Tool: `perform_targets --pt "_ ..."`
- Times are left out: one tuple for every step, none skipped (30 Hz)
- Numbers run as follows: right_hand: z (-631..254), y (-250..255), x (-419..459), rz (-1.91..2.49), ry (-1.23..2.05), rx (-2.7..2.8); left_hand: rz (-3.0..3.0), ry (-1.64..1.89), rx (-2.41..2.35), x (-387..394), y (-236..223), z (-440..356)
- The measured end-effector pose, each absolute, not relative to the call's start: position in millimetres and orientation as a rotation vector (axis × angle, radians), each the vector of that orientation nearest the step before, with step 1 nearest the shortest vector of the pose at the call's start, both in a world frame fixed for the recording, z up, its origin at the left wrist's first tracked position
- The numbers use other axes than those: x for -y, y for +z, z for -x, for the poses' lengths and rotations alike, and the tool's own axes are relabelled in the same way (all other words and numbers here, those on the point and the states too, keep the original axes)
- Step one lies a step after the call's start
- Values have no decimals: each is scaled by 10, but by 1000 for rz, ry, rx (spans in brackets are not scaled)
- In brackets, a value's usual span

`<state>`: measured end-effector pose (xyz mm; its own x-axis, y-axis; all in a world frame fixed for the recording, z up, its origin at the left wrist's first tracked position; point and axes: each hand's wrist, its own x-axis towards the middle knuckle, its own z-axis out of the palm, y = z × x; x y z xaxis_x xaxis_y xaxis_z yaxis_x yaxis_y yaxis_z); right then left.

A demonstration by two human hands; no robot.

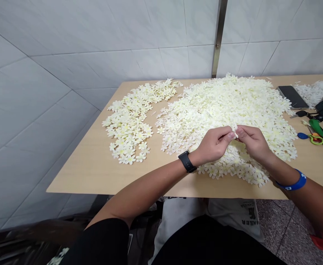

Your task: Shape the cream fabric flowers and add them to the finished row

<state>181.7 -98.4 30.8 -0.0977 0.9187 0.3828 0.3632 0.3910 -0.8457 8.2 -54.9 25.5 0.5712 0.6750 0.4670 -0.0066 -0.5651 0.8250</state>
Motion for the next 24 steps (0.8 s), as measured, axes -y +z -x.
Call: perform_targets --pt "-1821 314 988 1145 720 1658 -1963 1039 -549 555 250 -90" --pt "-1825 320 992 1142 736 1670 -1947 1048 -561 560 247 -98" --pt "-1829 325 996 1138 748 1689 -1928 1053 -563 565 247 -104" --pt "-1831 330 999 1137 748 1696 -1914 1054 -553 569 249 -108" --pt "-1833 333 1002 1141 737 1692 -1909 1053 -535 572 252 -112" --pt "-1834 335 1004 1145 716 1679 -1907 1049 -517 573 256 -115" --pt "-1835 336 1006 1157 692 1664 -1905 1043 -502 572 258 -117" --pt "-1835 336 1006 1155 685 1675 -1900 1033 -494 569 258 -119" --pt "-1836 335 1005 1150 683 1696 -1888 1026 -493 566 257 -121" --pt "-1838 336 1003 1143 683 1722 -1874 1018 -492 561 253 -123" --pt "-1840 336 999 1137 674 1742 -1863 1009 -491 557 248 -124" --pt "-1842 338 995 1139 651 1744 -1860 1000 -485 551 244 -124" --pt "-1846 341 990 1142 619 1740 -1863 993 -477 543 241 -123" --pt "-1850 344 984 1144 585 1742 -1871 986 -471 531 240 -121" --pt "-1856 346 979 1134 562 1767 -1879 983 -469 516 242 -116" --pt "-1863 348 972 1125 536 1795 -1886 984 -476 499 248 -110" --pt "-1871 348 965 1117 510 1824 -1897 974 -487 479 257 -102" --pt "-1881 346 956 1117 482 1847 -1908 960 -495 459 268 -93" --pt "-1891 343 948 1124 453 1860 -1921 944 -507 440 279 -83" --pt "-1900 338 940 1131 430 1870 -1937 926 -517 422 290 -73" --pt "-1906 332 933 1132 420 1887 -1954 913 -526 406 299 -63" --pt "-1908 325 929 1127 423 1912 -1973 902 -533 392 305 -54" --pt "-1906 319 928 1121 434 1934 -1988 896 -537 382 307 -45" --pt "-1899 313 928 1120 445 1938 -2000 891 -536 375 308 -37"
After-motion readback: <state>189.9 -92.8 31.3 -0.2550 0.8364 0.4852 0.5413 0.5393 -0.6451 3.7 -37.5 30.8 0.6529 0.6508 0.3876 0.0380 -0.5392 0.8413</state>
